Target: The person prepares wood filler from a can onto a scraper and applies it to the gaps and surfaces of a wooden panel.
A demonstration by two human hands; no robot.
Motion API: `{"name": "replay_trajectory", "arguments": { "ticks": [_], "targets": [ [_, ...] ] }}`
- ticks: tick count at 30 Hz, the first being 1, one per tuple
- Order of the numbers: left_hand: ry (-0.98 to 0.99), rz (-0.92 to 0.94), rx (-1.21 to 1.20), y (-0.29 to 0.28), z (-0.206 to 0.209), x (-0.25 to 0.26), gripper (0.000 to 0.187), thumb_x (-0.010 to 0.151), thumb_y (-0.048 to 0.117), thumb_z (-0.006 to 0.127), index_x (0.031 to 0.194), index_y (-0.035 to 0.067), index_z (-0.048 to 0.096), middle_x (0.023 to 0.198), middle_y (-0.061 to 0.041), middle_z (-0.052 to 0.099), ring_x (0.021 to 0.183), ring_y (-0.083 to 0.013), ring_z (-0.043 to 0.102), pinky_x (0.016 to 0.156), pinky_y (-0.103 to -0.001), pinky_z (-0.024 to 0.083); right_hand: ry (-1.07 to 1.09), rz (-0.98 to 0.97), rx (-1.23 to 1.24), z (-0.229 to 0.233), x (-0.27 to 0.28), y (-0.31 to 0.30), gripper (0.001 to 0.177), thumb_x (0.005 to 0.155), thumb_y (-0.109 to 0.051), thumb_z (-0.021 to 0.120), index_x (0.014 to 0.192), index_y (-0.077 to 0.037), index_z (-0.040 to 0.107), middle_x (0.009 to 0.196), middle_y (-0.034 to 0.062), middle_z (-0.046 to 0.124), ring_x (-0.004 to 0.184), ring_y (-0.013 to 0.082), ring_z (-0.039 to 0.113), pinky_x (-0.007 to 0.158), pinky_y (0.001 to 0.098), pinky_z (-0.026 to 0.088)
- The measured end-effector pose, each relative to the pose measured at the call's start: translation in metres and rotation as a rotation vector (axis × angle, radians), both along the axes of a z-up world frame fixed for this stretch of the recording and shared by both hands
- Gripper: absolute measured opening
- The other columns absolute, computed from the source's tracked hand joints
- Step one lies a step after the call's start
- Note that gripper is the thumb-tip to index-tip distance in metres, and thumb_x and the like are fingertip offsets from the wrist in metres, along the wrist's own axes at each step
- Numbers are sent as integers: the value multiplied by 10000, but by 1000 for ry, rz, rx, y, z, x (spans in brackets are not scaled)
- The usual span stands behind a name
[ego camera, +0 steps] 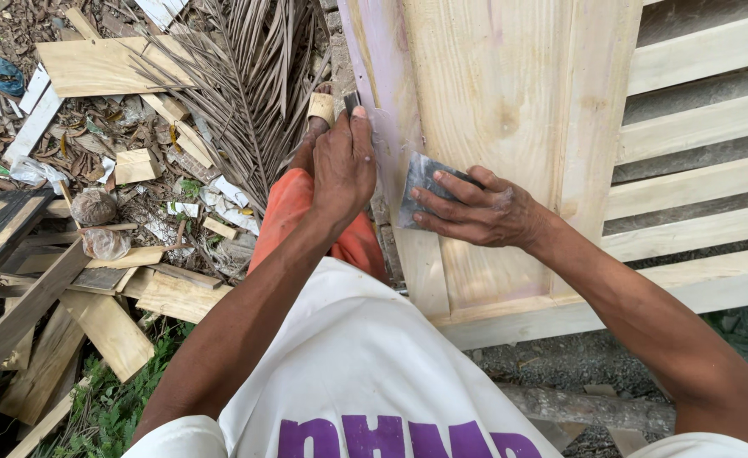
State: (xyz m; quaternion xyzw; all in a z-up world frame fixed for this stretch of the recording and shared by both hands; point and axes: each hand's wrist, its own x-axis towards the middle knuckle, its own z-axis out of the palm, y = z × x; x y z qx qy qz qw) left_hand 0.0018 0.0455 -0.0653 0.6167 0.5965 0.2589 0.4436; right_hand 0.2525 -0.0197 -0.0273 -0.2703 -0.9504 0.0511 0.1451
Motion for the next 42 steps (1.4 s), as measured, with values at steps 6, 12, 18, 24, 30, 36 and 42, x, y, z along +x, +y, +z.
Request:
{"name": "replay_trajectory", "arguments": {
  "ticks": [6, 12, 18, 24, 30, 36, 42],
  "targets": [
    [-60, -11, 40, 42, -14, -4, 391, 1116, 245, 402, 878, -24, 557, 655, -201, 554, 574, -376, 543, 582, -522, 404, 5, 9, -24, 5, 4, 6, 203, 1011, -354, 672, 1203, -310, 718, 1425, -99, 622, 1374, 178, 448, 1058, 352, 411],
    [-20, -56, 54, 85, -32, -7, 408, 1125, 241, 401, 849, -16, 557, 656, -155, 510, 587, -324, 507, 612, -506, 396, -15, -61, -100, 20, 11, 4, 243, 985, -335, 711, 1226, -301, 721, 1421, -69, 638, 1341, 205, 494, 1023, 376, 427],
    [160, -134, 308, 128, -68, -8, 229, 1087, 176, 501, 1051, -32, 590, 835, -189, 561, 776, -345, 552, 665, -536, 415, -274, -371, -191, 70, -7, 63, 414, 877, -195, 738, 1267, -331, 723, 1370, -63, 666, 1202, 205, 594, 924, 411, 473],
    [-29, -94, 43, 181, -38, -21, 233, 1022, 211, 489, 1017, -17, 539, 804, -140, 610, 666, -318, 663, 628, -480, 526, -311, -430, -61, 82, -35, 197, 306, 929, -121, 736, 1200, -264, 739, 1056, -48, 722, 875, 199, 663, 704, 388, 507],
    [78, -44, -140, 190, -12, -10, 399, 1098, 303, 459, 879, 8, 615, 701, -119, 628, 599, -244, 631, 599, -445, 515, -206, -398, 4, 46, -54, 260, 129, 800, 1, 646, 858, -113, 633, 603, 14, 542, 514, 172, 518, 467, 324, 430],
    [104, -106, -73, 188, -35, -11, 295, 1007, 241, 565, 829, 8, 594, 731, -148, 590, 633, -236, 546, 557, -462, 497, -214, -359, -85, 27, -50, 277, 180, 795, 57, 597, 875, -87, 669, 556, 24, 540, 428, 147, 493, 450, 305, 419],
    [123, -102, -91, 195, -31, -15, 265, 1003, 179, 539, 856, -30, 610, 735, -160, 643, 649, -255, 657, 608, -468, 531, -273, -359, -16, 43, -64, 268, 319, 888, -47, 701, 1153, -204, 784, 863, -34, 719, 818, 155, 656, 723, 379, 505]
  ]
}}
